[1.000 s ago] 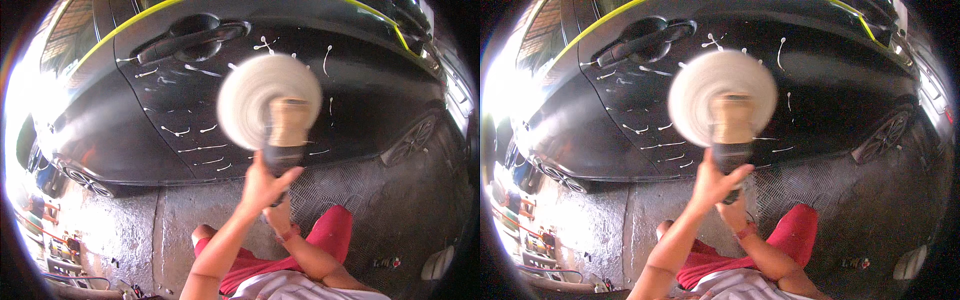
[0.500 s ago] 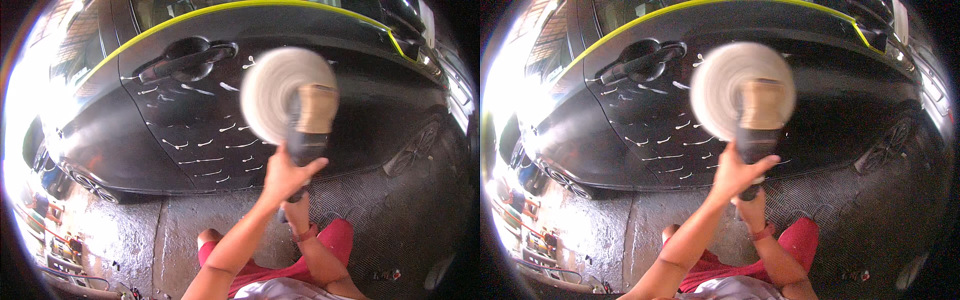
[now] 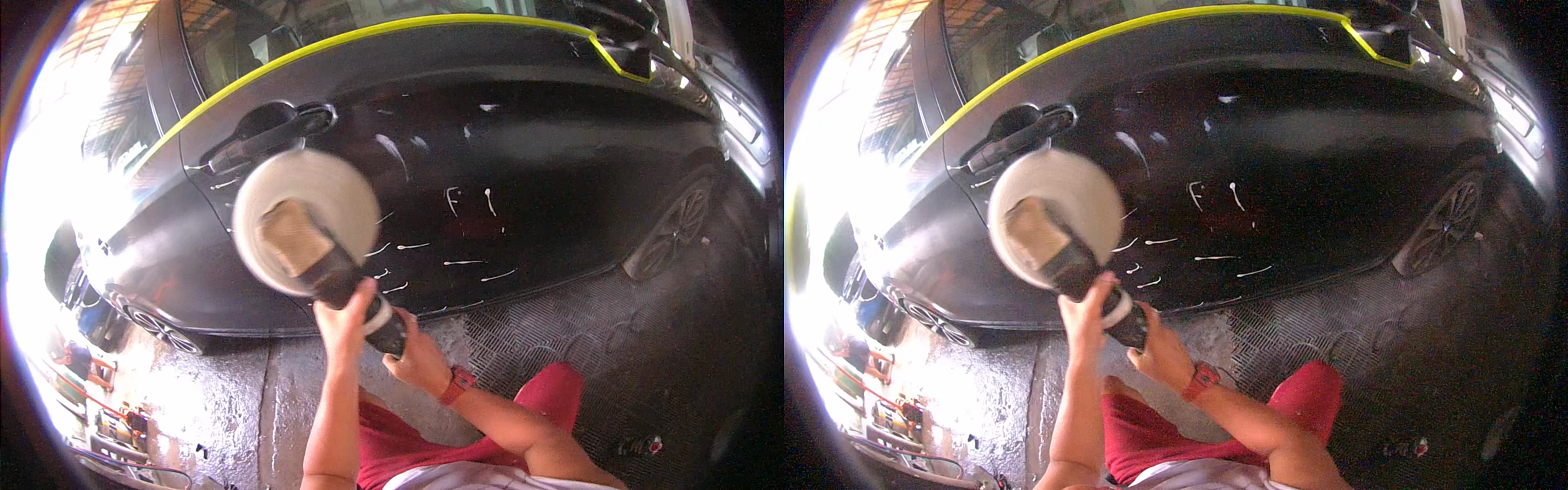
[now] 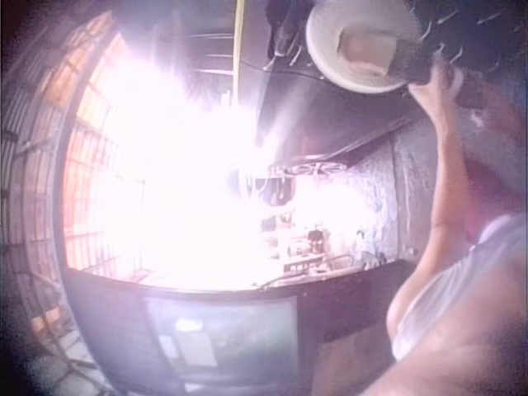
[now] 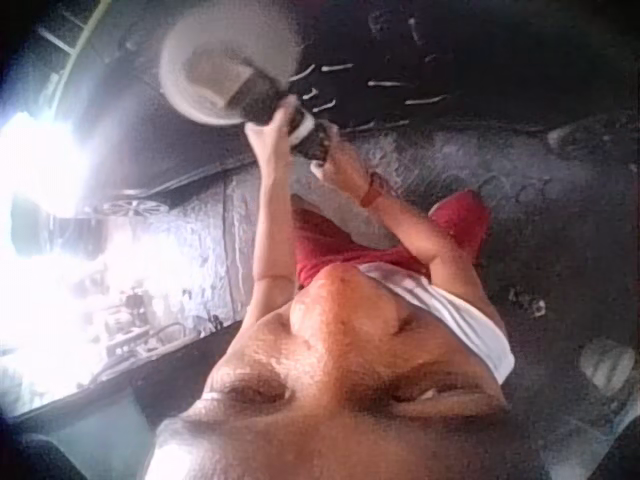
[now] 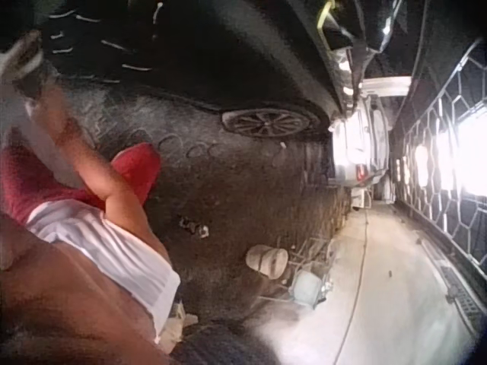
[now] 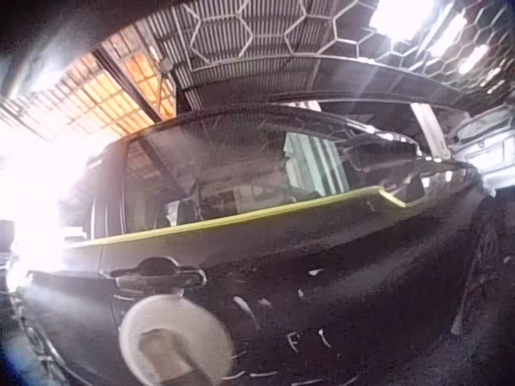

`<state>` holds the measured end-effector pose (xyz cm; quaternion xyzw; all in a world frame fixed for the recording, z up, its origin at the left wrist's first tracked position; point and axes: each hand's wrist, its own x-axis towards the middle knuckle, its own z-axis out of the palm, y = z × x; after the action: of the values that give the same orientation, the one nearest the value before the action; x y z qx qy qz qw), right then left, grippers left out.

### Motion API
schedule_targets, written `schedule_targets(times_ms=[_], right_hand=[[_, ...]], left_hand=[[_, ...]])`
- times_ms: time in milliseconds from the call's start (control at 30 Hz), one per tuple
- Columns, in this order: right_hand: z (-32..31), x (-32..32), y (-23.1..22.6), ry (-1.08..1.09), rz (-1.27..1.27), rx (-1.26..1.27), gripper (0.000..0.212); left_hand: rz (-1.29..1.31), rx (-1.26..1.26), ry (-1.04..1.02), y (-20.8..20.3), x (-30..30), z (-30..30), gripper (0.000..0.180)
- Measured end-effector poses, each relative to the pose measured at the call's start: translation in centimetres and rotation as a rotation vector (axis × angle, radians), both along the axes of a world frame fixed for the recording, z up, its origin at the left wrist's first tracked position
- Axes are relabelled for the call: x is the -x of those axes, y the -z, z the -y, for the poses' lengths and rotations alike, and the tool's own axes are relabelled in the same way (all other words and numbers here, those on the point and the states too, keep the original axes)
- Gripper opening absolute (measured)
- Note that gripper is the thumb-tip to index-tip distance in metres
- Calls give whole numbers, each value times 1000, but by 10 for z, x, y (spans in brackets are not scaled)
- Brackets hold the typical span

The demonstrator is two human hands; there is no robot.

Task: The person uses a rotary polisher to buff the side panel of a black car. They apply a white polishing compound from a bottle onto the car's surface and the polishing pad, then continue buffing the area with the machine.

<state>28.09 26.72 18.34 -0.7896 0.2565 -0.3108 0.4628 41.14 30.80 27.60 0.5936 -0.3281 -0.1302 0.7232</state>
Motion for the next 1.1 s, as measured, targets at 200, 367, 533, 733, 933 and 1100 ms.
schedule_targets(times_ms=[200,367,533,733,933,1100], right_hand=[[23,57,48,456,428,108,98],[30,87,10,512,778,-407,91],[78,97,35,535,897,-255,91],[69,110,3,421,632,-327,85],[70,86,21,266,355,138,79],[46,62,3,163,234,139,80]], left_hand=[[430,-229,278,-25,108,67,80],[754,-625,478,-46,169,136,115],[765,-444,518,-50,195,167,92],[658,-333,287,-44,170,140,87],[286,-65,192,-25,108,86,82],[162,-33,130,-16,67,53,64]])
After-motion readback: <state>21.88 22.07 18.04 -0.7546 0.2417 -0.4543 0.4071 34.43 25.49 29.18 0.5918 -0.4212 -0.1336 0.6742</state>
